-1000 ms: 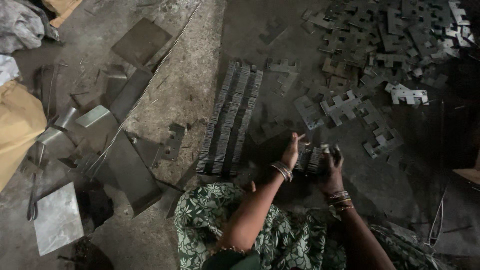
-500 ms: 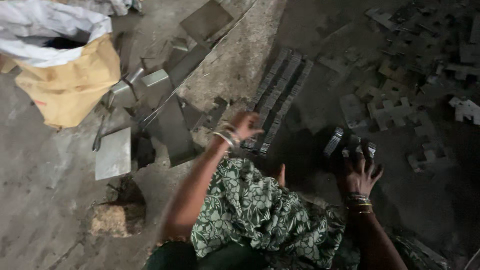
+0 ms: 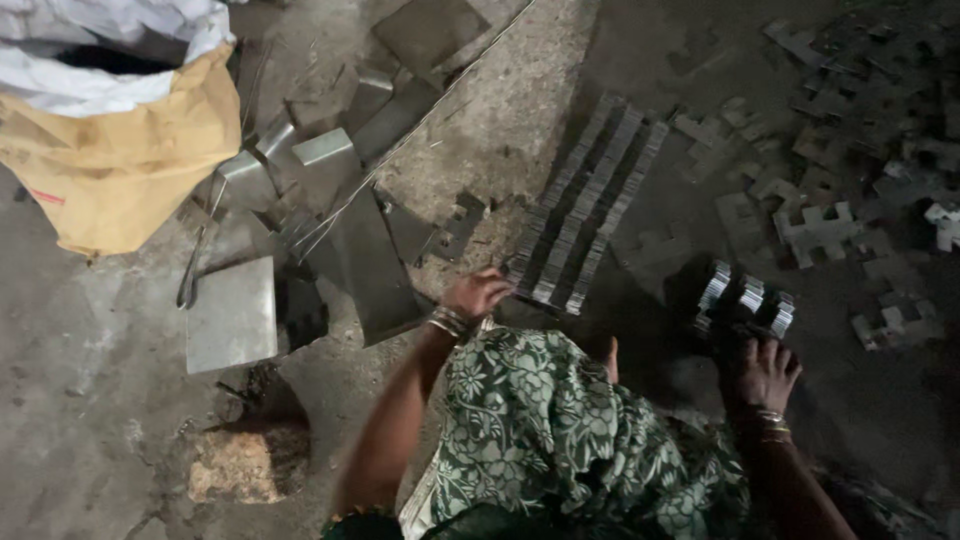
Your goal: The person sits on the floor and sorts small metal pieces by hand, picking them from a pile and stacking them into neat rows. The person occasionally adjusts the stacks and continues sorting the remaining pieces.
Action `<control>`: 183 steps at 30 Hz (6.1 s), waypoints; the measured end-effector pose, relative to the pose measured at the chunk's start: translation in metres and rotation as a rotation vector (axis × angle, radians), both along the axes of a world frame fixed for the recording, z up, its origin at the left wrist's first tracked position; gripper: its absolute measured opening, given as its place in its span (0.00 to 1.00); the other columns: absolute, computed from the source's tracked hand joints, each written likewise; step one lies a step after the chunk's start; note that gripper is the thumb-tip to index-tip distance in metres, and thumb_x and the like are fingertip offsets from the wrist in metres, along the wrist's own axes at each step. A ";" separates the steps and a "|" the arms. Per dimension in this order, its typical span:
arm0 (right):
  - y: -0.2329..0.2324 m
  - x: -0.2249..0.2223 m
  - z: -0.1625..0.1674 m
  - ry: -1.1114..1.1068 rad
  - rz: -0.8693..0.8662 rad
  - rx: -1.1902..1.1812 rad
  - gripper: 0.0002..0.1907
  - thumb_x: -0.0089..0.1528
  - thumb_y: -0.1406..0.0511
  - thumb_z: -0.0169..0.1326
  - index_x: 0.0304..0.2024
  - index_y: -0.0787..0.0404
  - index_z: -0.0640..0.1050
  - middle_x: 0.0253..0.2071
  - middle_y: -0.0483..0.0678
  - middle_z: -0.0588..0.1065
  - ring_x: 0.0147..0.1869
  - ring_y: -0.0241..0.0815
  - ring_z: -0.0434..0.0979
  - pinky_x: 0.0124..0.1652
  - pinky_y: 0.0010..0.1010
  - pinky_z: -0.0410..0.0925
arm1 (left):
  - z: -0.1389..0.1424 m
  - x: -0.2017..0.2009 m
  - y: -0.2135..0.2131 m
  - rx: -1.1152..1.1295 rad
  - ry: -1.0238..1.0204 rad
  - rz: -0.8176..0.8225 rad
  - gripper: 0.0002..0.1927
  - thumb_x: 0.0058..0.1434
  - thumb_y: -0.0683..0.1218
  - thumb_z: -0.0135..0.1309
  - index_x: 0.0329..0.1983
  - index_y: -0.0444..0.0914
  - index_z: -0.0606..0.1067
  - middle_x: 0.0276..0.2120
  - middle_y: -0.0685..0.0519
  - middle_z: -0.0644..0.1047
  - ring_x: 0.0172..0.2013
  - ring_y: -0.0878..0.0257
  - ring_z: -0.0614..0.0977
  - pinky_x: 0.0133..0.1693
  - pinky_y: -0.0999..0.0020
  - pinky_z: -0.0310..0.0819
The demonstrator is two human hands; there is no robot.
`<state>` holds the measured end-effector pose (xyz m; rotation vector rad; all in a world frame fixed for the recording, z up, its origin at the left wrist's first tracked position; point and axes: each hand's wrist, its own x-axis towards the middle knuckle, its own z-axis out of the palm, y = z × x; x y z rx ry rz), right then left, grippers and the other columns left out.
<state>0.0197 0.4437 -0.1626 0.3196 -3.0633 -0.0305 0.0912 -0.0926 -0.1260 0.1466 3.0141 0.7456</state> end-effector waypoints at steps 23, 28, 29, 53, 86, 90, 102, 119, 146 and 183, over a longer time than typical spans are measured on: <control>-0.270 0.015 0.047 -0.156 0.456 -0.445 0.20 0.57 0.55 0.62 0.51 0.47 0.78 0.42 0.47 0.79 0.41 0.49 0.80 0.38 0.40 0.74 | -0.004 -0.030 0.008 -0.118 0.076 -0.056 0.45 0.55 0.30 0.49 0.74 0.55 0.61 0.70 0.50 0.67 0.57 0.47 0.79 0.51 0.56 0.79; -0.277 0.013 0.017 0.059 0.629 -0.352 0.24 0.59 0.58 0.59 0.58 0.45 0.77 0.56 0.44 0.73 0.59 0.51 0.72 0.55 0.46 0.69 | -0.005 -0.035 -0.004 0.003 -0.050 0.003 0.48 0.51 0.27 0.45 0.75 0.53 0.61 0.62 0.43 0.74 0.53 0.48 0.81 0.53 0.54 0.78; -0.277 0.012 0.011 0.086 0.632 -0.235 0.25 0.62 0.60 0.57 0.63 0.42 0.76 0.60 0.44 0.72 0.62 0.50 0.70 0.58 0.45 0.68 | -0.004 -0.034 -0.008 0.019 0.000 0.037 0.45 0.51 0.28 0.46 0.73 0.53 0.64 0.63 0.45 0.74 0.52 0.49 0.81 0.51 0.55 0.79; -0.319 0.004 0.024 0.045 0.579 0.203 0.32 0.65 0.54 0.46 0.71 0.54 0.65 0.75 0.56 0.56 0.80 0.58 0.50 0.70 0.71 0.45 | -0.044 0.000 0.055 0.343 0.139 0.452 0.26 0.75 0.61 0.32 0.71 0.53 0.68 0.75 0.51 0.59 0.75 0.37 0.50 0.71 0.35 0.32; -0.319 0.016 0.030 0.155 0.585 -0.023 0.41 0.66 0.52 0.48 0.76 0.58 0.52 0.79 0.63 0.43 0.82 0.64 0.36 0.70 0.70 0.32 | -0.035 -0.019 0.057 0.312 0.040 0.531 0.35 0.70 0.70 0.27 0.75 0.54 0.62 0.78 0.45 0.44 0.75 0.36 0.37 0.71 0.39 0.26; -0.321 0.024 0.034 -0.279 0.444 -0.098 0.44 0.63 0.50 0.49 0.76 0.57 0.51 0.79 0.62 0.42 0.82 0.63 0.35 0.69 0.70 0.33 | -0.033 -0.013 0.059 0.256 0.008 0.463 0.36 0.71 0.69 0.28 0.77 0.52 0.60 0.78 0.47 0.45 0.75 0.34 0.37 0.71 0.37 0.26; -0.332 0.026 0.065 0.019 0.562 -0.075 0.31 0.69 0.49 0.46 0.70 0.56 0.64 0.77 0.62 0.52 0.83 0.65 0.42 0.71 0.72 0.36 | -0.010 -0.007 0.053 0.218 -0.220 0.498 0.40 0.66 0.74 0.24 0.77 0.57 0.55 0.78 0.42 0.39 0.76 0.36 0.33 0.71 0.37 0.21; -0.031 -0.080 0.146 -0.136 -0.122 -0.417 0.32 0.61 0.49 0.61 0.60 0.61 0.77 0.58 0.60 0.77 0.60 0.60 0.78 0.58 0.46 0.72 | 0.128 -0.085 0.214 0.723 -0.055 0.199 0.35 0.64 0.68 0.46 0.69 0.45 0.66 0.70 0.45 0.63 0.71 0.49 0.63 0.68 0.55 0.58; -0.063 -0.131 0.140 -0.627 0.074 0.043 0.52 0.58 0.34 0.48 0.71 0.60 0.59 0.68 0.60 0.62 0.68 0.57 0.68 0.64 0.47 0.63 | 0.010 -0.089 0.324 -0.307 -0.334 -0.096 0.86 0.27 0.78 0.71 0.78 0.33 0.40 0.77 0.40 0.36 0.75 0.38 0.34 0.72 0.41 0.26; -0.247 -0.205 0.186 -0.049 0.363 -0.314 0.36 0.49 0.37 0.65 0.10 0.60 0.73 0.13 0.48 0.71 0.20 0.43 0.70 0.22 0.36 0.65 | -0.025 -0.185 0.295 0.067 -0.348 0.147 0.34 0.60 0.41 0.56 0.70 0.42 0.62 0.63 0.43 0.64 0.61 0.43 0.67 0.56 0.46 0.69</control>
